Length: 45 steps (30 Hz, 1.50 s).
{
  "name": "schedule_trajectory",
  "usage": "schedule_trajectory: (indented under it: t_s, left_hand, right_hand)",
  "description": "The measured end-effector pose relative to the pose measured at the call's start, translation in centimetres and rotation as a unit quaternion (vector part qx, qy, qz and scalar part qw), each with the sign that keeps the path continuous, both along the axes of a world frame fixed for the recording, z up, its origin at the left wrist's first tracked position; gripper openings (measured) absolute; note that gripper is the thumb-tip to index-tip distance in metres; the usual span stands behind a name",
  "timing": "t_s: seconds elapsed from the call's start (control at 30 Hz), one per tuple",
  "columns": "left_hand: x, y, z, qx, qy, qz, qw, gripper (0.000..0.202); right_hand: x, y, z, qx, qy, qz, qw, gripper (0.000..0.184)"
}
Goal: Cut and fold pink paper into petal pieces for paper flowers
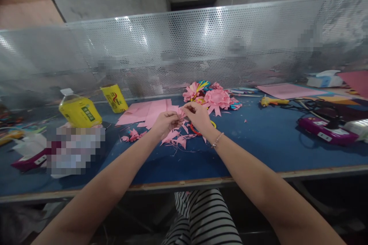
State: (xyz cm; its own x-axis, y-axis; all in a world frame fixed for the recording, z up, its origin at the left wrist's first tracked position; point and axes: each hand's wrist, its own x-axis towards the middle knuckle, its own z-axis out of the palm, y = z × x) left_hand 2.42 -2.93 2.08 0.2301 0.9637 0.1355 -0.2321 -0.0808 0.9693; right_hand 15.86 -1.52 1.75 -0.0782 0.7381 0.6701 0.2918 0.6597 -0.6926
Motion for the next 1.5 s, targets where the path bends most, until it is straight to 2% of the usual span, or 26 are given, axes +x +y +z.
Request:
schedule_trajectory:
  t_s: [0.33, 0.63, 0.83, 1.1, 1.5]
  left_hand:
    - [-0.13, 0.05, -0.10, 0.054, 0.058, 0.018, 0.997, 0.011]
    - [-0.01, -0.04, 0.00, 0.001, 0.014, 0.012, 1.000, 0.007]
    - [0.25, -0.34, 0.10, 0.008, 0.018, 0.016, 1.000, 0.003]
    - [0.31, -0.48, -0.03, 0.035, 0.030, 0.011, 0.999, 0.008]
    - [0.26, -0.09, -0.04, 0.021, 0.040, 0.017, 0.999, 0.008]
  right_hand:
    - [0.10, 0.12, -0.02, 0.006, -0.005, -0.014, 1.000, 0.015]
    - [0.16, 0.26, -0.19, 0.010, 0.001, -0.011, 1.000, 0.015]
    - [0.13, 0.14, -0.18, 0.025, -0.009, -0.017, 0.999, 0.013]
    - [0.20, -0.07, -0.08, 0.038, -0.028, -0.028, 0.998, 0.015]
    - [0.08, 0.02, -0.18, 0.023, -0.006, -0.022, 0.999, 0.015]
